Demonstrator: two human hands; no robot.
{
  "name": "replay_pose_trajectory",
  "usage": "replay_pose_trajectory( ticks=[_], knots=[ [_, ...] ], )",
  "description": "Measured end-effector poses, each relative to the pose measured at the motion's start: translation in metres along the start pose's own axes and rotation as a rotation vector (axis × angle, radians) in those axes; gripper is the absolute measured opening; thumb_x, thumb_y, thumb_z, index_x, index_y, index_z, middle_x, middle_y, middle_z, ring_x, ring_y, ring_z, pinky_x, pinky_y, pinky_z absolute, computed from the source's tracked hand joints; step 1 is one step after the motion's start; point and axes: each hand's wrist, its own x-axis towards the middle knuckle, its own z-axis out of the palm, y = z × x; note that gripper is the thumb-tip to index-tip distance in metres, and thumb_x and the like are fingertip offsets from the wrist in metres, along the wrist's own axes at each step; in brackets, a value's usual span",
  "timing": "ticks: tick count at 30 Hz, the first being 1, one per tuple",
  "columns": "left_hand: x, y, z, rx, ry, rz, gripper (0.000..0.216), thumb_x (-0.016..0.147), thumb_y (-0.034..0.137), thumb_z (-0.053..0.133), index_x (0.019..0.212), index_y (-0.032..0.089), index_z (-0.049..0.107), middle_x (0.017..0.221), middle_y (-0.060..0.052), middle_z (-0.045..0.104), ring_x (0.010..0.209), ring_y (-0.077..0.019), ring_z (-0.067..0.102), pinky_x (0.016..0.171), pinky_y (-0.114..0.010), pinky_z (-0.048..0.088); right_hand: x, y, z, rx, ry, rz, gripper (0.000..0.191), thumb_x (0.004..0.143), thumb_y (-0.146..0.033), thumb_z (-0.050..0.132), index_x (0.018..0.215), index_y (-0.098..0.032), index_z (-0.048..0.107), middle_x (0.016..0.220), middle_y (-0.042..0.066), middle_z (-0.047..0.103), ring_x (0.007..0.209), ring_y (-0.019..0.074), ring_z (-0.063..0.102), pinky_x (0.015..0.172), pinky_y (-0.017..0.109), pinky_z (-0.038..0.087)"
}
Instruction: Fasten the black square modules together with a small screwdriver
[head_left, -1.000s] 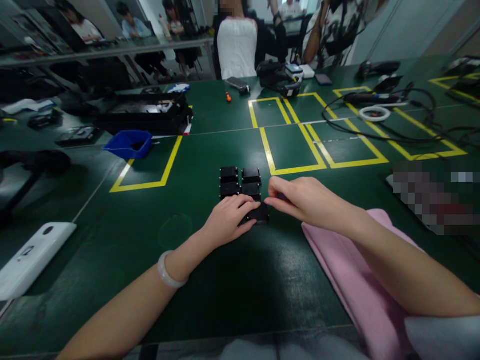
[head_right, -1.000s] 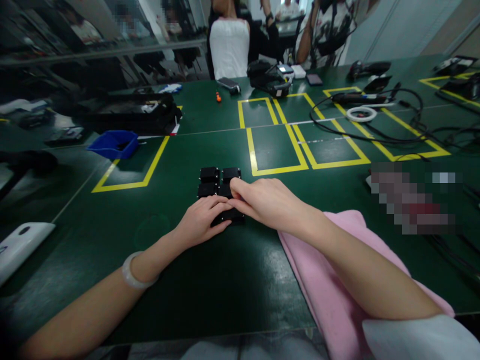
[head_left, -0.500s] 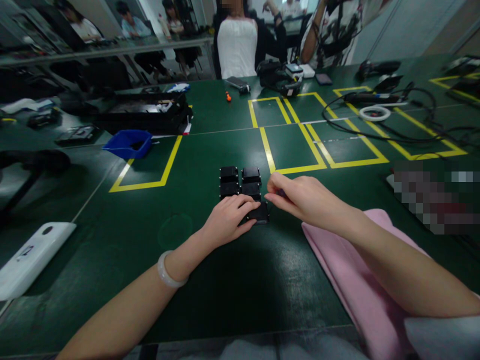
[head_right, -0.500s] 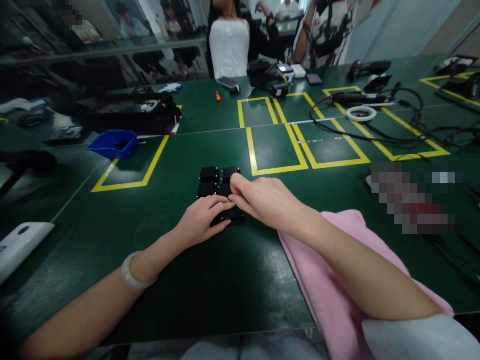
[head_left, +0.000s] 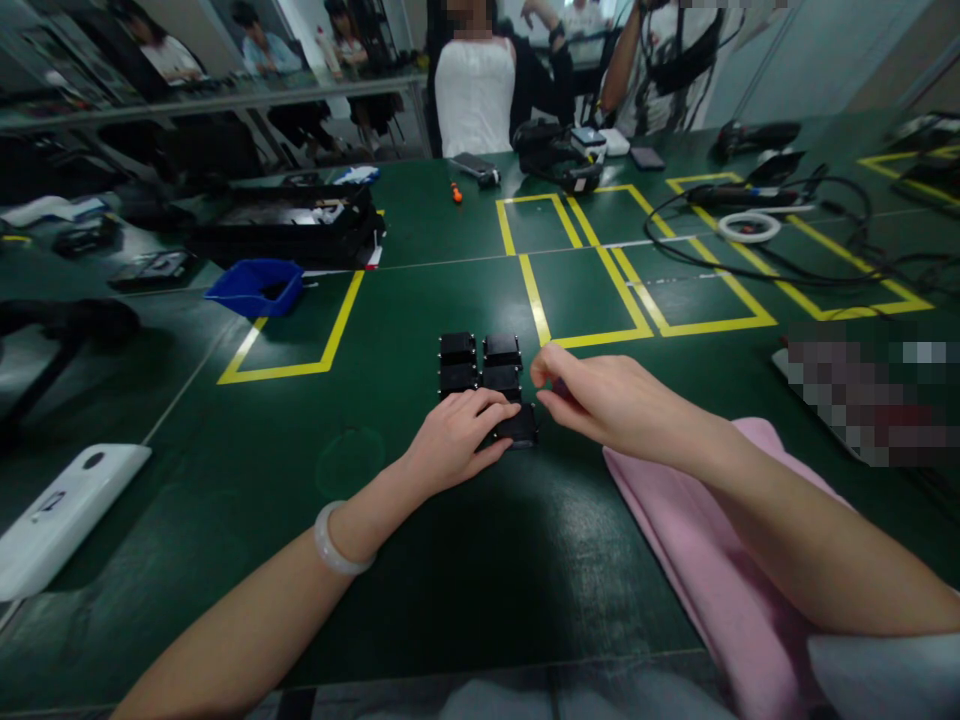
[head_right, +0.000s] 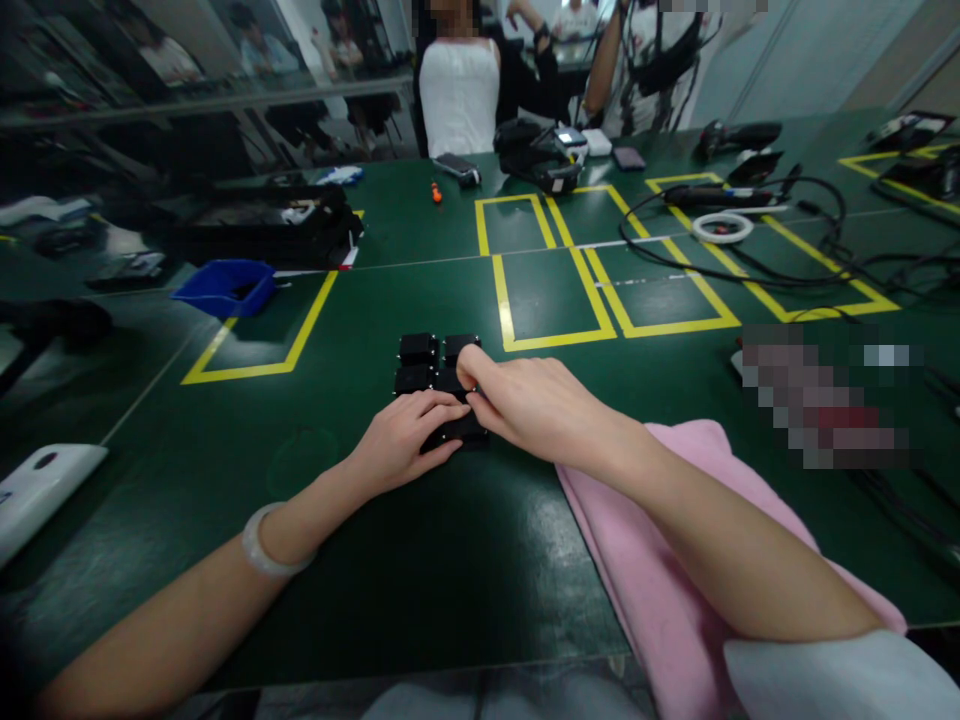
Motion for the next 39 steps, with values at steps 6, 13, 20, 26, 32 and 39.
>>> replay_pose_trajectory(
  ticks=[6, 13, 20, 26, 32, 39],
  knots=[
    [-0.0003, -0.0006, 0.0013, 0.015, 0.006, 0.01, 0.033, 0.091, 0.029, 0.055, 0.122, 0.019, 0.052, 0.121, -0.008, 0.058, 0.108, -0.0233, 0.056, 0.087, -0.036, 0.045, -0.0008, -0.0003, 0.0, -0.071, -0.003, -0.008, 0.019, 0.095, -0.038, 0.038, 0.093, -0.021, 0.045, 0.068, -0.002, 0.056, 0.059, 0.0137, 0.053, 0.053, 0.025, 0.023],
    [-0.0006, -0.0012, 0.0013, -0.001, -0.005, 0.006, 0.033, 0.092, 0.03, 0.054, 0.123, 0.019, 0.051, 0.122, -0.008, 0.057, 0.11, -0.0236, 0.055, 0.087, -0.037, 0.045, -0.0019, -0.0029, -0.0006, -0.034, -0.015, -0.065, 0.011, 0.092, -0.026, 0.04, 0.1, -0.02, 0.044, 0.07, -0.003, 0.057, 0.059, 0.0125, 0.053, 0.052, 0.024, 0.023],
    [-0.0004, -0.0004, 0.001, -0.002, -0.003, -0.001, 0.034, 0.092, 0.029, 0.055, 0.124, 0.019, 0.051, 0.123, -0.007, 0.057, 0.109, -0.0228, 0.055, 0.087, -0.036, 0.045, -0.0008, -0.0025, -0.0012, -0.084, -0.036, -0.053, 0.016, 0.096, -0.032, 0.035, 0.096, -0.02, 0.045, 0.067, -0.003, 0.055, 0.055, 0.0121, 0.049, 0.051, 0.025, 0.021],
    [-0.0002, -0.0005, 0.0004, 0.0, -0.001, 0.001, 0.033, 0.091, 0.029, 0.056, 0.123, 0.019, 0.052, 0.121, -0.008, 0.058, 0.108, -0.023, 0.056, 0.086, -0.036, 0.046, -0.0002, -0.0025, -0.0008, -0.073, -0.03, -0.066, 0.016, 0.096, -0.033, 0.036, 0.095, -0.02, 0.045, 0.068, -0.002, 0.056, 0.057, 0.0124, 0.05, 0.052, 0.025, 0.021],
    [0.0, -0.0003, 0.0004, 0.007, 0.006, -0.001, 0.034, 0.09, 0.029, 0.057, 0.123, 0.019, 0.052, 0.121, -0.008, 0.058, 0.108, -0.0227, 0.056, 0.086, -0.036, 0.046, 0.0001, -0.0007, 0.0006, -0.098, -0.016, -0.042, 0.018, 0.097, -0.032, 0.034, 0.098, -0.019, 0.046, 0.07, -0.001, 0.059, 0.056, 0.0128, 0.052, 0.052, 0.025, 0.021],
    [0.0001, -0.0001, 0.0011, 0.019, 0.007, 0.003, 0.033, 0.09, 0.029, 0.056, 0.122, 0.019, 0.053, 0.121, -0.008, 0.058, 0.107, -0.0228, 0.057, 0.086, -0.036, 0.045, -0.001, -0.0031, -0.0009, -0.108, -0.022, -0.048, 0.021, 0.097, -0.036, 0.034, 0.095, -0.02, 0.047, 0.069, -0.001, 0.058, 0.058, 0.0135, 0.053, 0.052, 0.025, 0.02]
  ],
)
